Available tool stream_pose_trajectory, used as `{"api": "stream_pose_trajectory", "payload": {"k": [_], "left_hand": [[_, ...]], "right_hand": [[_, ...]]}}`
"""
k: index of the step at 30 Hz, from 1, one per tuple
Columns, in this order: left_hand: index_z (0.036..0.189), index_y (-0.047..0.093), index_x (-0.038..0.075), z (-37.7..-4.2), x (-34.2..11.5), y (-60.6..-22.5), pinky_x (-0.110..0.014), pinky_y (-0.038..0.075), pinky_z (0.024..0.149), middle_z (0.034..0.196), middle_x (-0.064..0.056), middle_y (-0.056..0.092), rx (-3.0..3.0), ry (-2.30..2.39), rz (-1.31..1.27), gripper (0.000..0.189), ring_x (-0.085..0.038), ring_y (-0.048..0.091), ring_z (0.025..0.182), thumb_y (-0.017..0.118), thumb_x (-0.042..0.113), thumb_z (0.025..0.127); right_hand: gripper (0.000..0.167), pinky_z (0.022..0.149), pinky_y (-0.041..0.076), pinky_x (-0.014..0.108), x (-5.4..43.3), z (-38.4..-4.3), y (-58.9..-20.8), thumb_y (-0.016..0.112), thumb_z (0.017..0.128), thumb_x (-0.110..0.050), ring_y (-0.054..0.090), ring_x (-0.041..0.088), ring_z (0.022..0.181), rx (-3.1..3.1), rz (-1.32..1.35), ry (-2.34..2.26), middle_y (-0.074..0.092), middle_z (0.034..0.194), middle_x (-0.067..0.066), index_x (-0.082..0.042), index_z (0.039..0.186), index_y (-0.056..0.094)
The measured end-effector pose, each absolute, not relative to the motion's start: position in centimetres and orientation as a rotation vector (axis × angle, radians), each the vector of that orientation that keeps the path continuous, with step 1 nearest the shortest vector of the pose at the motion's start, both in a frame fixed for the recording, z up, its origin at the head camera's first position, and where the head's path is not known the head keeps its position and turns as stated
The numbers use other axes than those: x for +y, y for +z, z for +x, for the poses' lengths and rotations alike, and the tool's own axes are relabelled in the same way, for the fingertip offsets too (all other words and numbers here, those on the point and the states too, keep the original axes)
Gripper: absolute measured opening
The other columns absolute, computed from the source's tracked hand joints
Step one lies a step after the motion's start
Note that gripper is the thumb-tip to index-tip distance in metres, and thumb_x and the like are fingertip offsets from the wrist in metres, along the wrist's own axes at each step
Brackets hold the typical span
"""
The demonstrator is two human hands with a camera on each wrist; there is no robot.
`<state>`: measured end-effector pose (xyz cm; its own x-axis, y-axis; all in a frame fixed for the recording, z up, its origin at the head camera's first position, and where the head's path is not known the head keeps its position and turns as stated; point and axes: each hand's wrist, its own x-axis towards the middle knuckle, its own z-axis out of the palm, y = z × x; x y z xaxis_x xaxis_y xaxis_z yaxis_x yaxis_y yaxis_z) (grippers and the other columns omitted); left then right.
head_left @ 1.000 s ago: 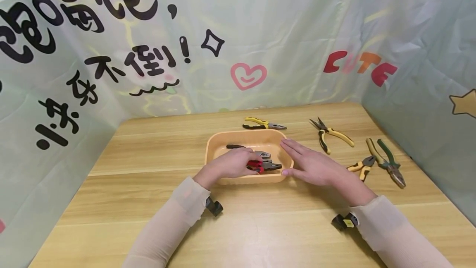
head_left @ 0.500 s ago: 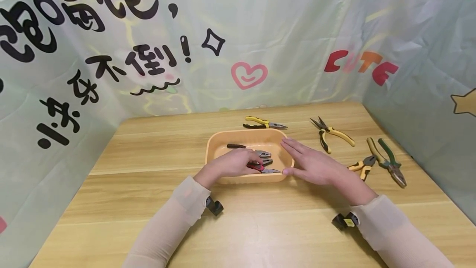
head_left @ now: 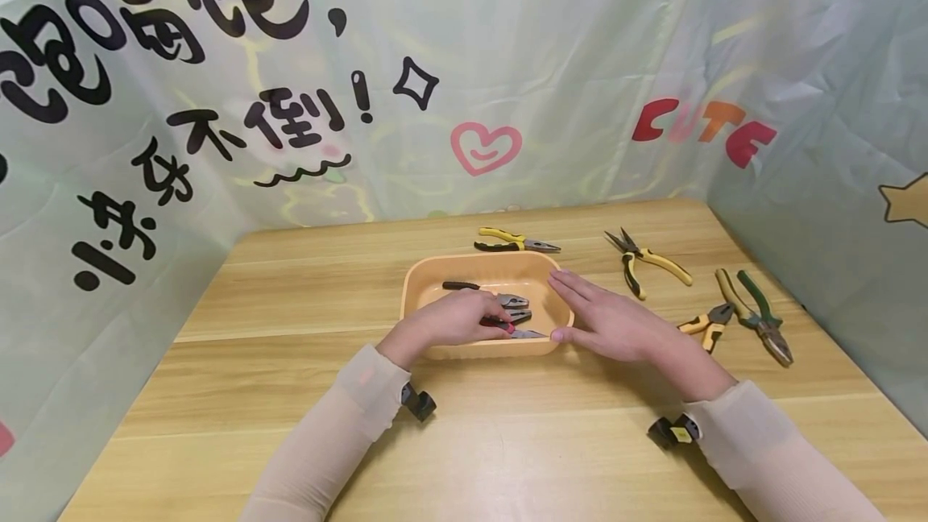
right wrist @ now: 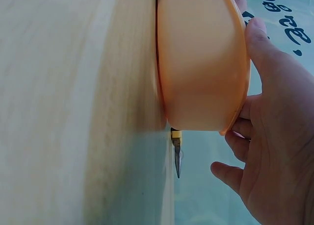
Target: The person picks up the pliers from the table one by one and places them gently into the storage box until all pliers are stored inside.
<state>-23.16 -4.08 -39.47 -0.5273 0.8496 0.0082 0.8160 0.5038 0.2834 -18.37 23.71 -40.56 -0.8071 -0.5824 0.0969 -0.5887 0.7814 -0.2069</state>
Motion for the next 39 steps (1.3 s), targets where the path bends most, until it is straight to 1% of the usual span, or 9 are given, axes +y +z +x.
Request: {"api": "stream_pose_trajectory", "payload": {"k": [5,7,9,11,13,18,27,32,39], "left_hand": [[0.110,0.074,0.018,-23.4,-4.4,-39.2,-0.025,0.047,0.077,0.096,0.008,0.064,2.628,0.402,1.412,0.032,-0.007,0.057,0.085,0.061,0.044,0.096],[0.116,0.072,0.017,-23.4,-4.6,-39.1,-0.027,0.048,0.082,0.103,0.006,0.065,2.657,0.427,1.384,0.038,-0.009,0.059,0.092,0.060,0.047,0.095],[0.122,0.069,0.016,-23.3,-4.9,-38.9,-0.030,0.047,0.091,0.114,0.003,0.066,2.687,0.456,1.348,0.043,-0.012,0.060,0.103,0.060,0.048,0.095],[0.127,0.067,0.014,-23.2,-5.1,-38.7,-0.034,0.045,0.097,0.122,0.000,0.065,2.721,0.486,1.307,0.048,-0.015,0.059,0.113,0.060,0.049,0.095],[0.130,0.065,0.015,-23.0,-5.3,-38.7,-0.036,0.044,0.100,0.126,0.000,0.063,2.758,0.488,1.270,0.051,-0.017,0.057,0.117,0.059,0.051,0.095],[0.132,0.063,0.018,-22.7,-5.8,-38.8,-0.037,0.043,0.100,0.127,0.002,0.060,2.815,0.488,1.237,0.056,-0.017,0.055,0.118,0.054,0.059,0.094],[0.136,0.058,0.016,-22.4,-7.4,-38.3,-0.039,0.035,0.108,0.136,-0.004,0.054,2.837,0.534,1.246,0.060,-0.023,0.045,0.129,0.055,0.058,0.094],[0.137,0.058,0.016,-22.3,-8.5,-38.4,-0.040,0.037,0.106,0.136,-0.002,0.052,2.845,0.582,1.241,0.064,-0.021,0.043,0.129,0.054,0.062,0.093],[0.137,0.058,0.019,-22.1,-9.5,-38.6,-0.039,0.039,0.104,0.133,0.000,0.052,2.865,0.581,1.291,0.066,-0.019,0.044,0.126,0.047,0.066,0.092]], "right_hand": [[0.089,0.112,0.027,0.048,23.8,-18.4,-40.5,0.046,0.095,-0.064,0.021,0.032,0.145,-2.939,0.960,0.356,0.014,0.162,0.014,-0.005,0.157,0.019],[0.089,0.112,0.027,0.048,23.8,-18.4,-40.4,0.045,0.095,-0.064,0.021,0.032,0.145,-2.937,0.957,0.354,0.014,0.162,0.014,-0.006,0.157,0.019],[0.089,0.112,0.027,0.048,23.8,-18.4,-40.5,0.045,0.095,-0.064,0.021,0.032,0.145,-2.936,0.959,0.352,0.014,0.162,0.014,-0.005,0.157,0.019],[0.089,0.112,0.026,0.048,23.8,-18.3,-40.5,0.045,0.095,-0.064,0.021,0.032,0.145,-2.937,0.962,0.351,0.013,0.162,0.014,-0.005,0.157,0.019],[0.089,0.112,0.026,0.048,23.8,-18.3,-40.5,0.046,0.095,-0.064,0.021,0.032,0.145,-2.938,0.964,0.351,0.013,0.162,0.014,-0.005,0.156,0.019],[0.089,0.112,0.027,0.048,23.7,-18.2,-40.6,0.046,0.095,-0.064,0.021,0.032,0.145,-2.947,0.958,0.360,0.013,0.162,0.013,-0.005,0.156,0.020],[0.089,0.112,0.027,0.048,23.7,-18.2,-40.4,0.045,0.095,-0.064,0.020,0.032,0.145,-2.950,0.962,0.360,0.013,0.162,0.014,-0.005,0.156,0.019],[0.089,0.113,0.026,0.047,23.7,-18.3,-40.4,0.046,0.095,-0.063,0.020,0.031,0.145,-2.945,0.962,0.354,0.012,0.162,0.013,-0.004,0.156,0.020],[0.089,0.112,0.026,0.047,23.6,-18.2,-40.4,0.045,0.095,-0.064,0.020,0.031,0.146,-2.949,0.964,0.349,0.012,0.162,0.013,-0.004,0.156,0.019]]}}
